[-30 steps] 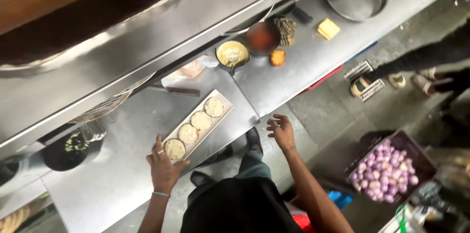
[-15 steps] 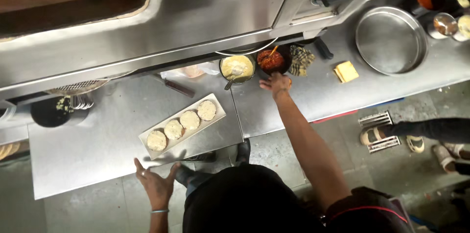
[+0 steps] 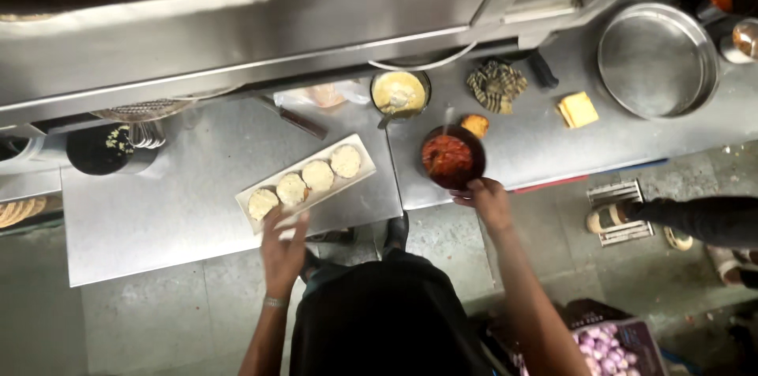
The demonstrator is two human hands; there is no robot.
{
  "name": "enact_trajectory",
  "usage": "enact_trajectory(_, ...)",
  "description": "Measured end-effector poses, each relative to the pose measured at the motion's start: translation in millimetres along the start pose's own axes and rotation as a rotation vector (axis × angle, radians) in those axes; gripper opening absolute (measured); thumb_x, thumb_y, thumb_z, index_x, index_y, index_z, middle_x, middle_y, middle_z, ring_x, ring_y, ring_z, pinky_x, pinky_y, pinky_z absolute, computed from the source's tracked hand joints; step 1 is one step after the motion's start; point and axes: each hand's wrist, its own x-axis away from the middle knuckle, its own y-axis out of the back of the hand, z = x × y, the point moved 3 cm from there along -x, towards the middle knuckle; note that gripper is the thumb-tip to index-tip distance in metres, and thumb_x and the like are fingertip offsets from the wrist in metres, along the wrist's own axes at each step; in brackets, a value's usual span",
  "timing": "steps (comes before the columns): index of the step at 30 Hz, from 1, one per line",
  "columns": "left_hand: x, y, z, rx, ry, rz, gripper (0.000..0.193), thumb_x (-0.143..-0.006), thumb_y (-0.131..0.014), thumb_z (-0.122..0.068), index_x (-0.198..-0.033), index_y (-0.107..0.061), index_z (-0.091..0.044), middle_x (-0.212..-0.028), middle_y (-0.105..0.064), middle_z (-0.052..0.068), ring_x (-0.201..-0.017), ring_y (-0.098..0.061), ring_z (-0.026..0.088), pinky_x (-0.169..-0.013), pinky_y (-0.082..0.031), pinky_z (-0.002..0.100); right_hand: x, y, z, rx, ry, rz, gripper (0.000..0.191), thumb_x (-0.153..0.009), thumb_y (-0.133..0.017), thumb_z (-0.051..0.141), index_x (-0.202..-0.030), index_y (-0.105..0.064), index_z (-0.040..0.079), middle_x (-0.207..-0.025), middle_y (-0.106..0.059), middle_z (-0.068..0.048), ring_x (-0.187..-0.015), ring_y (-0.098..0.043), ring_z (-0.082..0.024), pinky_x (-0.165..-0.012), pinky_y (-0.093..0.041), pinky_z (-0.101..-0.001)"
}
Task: The person spreads a white creamy topping from a bowl onto fried round bases one at a time using a small spatula, placing each finished base on a long white serving plate. They then spoon a red chutney topping onto each base, add a green garnish, and carry the finished plate across the kitchen.
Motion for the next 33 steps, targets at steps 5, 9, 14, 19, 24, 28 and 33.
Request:
enact_trajectory(5,-39,-69,-25,-0.074,-0.13,0.475,0.056,-0.093,-0.072,-0.035,-0.135,-0.054,-0.004,-0.112,-0.071,0.008,-0.088,-0.074,0.016,-0.075,-0.057,0.029,14,-33,-20,0.146,-0.05,-0.081,0.038,-0.099,-0.058,0.025,-0.11,-0.06,-0.012,-0.099,-0.069,-0.022,-0.086,-0.074,-0.028,-0.073,-0.065,-0.0431)
enact_trajectory(9,-32,-106,-33,-0.049,-0.351,0.63,0.047,-0.093,-0.074,-0.03,-0.128,-0.059,-0.002,-0.109,-0.071,0.012,-0.086,-0.071,0.02,-0.077,-0.06,0.031,25,-38,20,0.949,0.259,-0.396,0.045,-0.089,-0.078,0.038,-0.104,-0.068,-0.003,-0.097,-0.069,-0.023,-0.082,-0.069,-0.031,-0.074,-0.058,-0.0423)
enact_trajectory(14,-4,-132,-19,-0.041,-0.236,0.676,0.039,-0.092,-0.074,-0.027,-0.121,-0.062,-0.004,-0.104,-0.073,0.01,-0.087,-0.073,0.018,-0.077,-0.061,0.032,-3,-83,70,1.044,0.73,-0.192,0.05,-0.079,-0.087,0.036,-0.113,-0.068,0.005,-0.097,-0.073,-0.015,-0.09,-0.07,-0.033,-0.081,-0.055,-0.0409)
enact_trajectory(19,19,-146,-2,0.013,-0.218,0.707,0.035,-0.092,-0.075,-0.025,-0.118,-0.065,-0.003,-0.102,-0.075,0.01,-0.091,-0.075,0.017,-0.081,-0.061,0.031,-57,-124,77,0.835,0.414,0.091,0.048,-0.081,-0.085,0.027,-0.118,-0.064,0.004,-0.093,-0.074,-0.015,-0.085,-0.073,-0.026,-0.078,-0.056,-0.0374)
enact_trajectory(24,14,-146,7,0.009,-0.089,0.687,0.037,-0.092,-0.073,-0.024,-0.122,-0.064,-0.002,-0.104,-0.076,0.012,-0.092,-0.075,0.017,-0.082,-0.059,0.031,-36,-78,88,0.836,0.676,0.086,0.019,-0.088,-0.085,0.011,-0.097,-0.073,-0.001,-0.092,-0.068,-0.012,-0.081,-0.067,-0.023,-0.071,-0.057,-0.0334)
enact_trajectory(28,-2,-162,-4,0.076,0.104,0.615,0.047,-0.094,-0.071,-0.027,-0.131,-0.056,-0.002,-0.103,-0.076,0.013,-0.082,-0.075,0.017,-0.071,-0.061,0.031,1,-48,71,0.653,0.526,-0.017,0.015,-0.093,-0.073,0.003,-0.107,-0.077,0.001,-0.1,-0.067,-0.01,-0.079,-0.071,-0.015,-0.07,-0.061,-0.0268)
enact_trajectory(33,-21,-210,-34,0.264,0.372,0.644,0.063,-0.094,-0.069,-0.027,-0.147,-0.039,-0.008,-0.106,-0.071,0.01,-0.079,-0.076,0.02,-0.054,-0.063,0.034,40,-35,60,0.488,0.564,-0.145,0.019,-0.098,-0.068,0.001,-0.115,-0.074,-0.001,-0.108,-0.065,-0.011,-0.089,-0.073,-0.017,-0.082,-0.063,-0.0288)
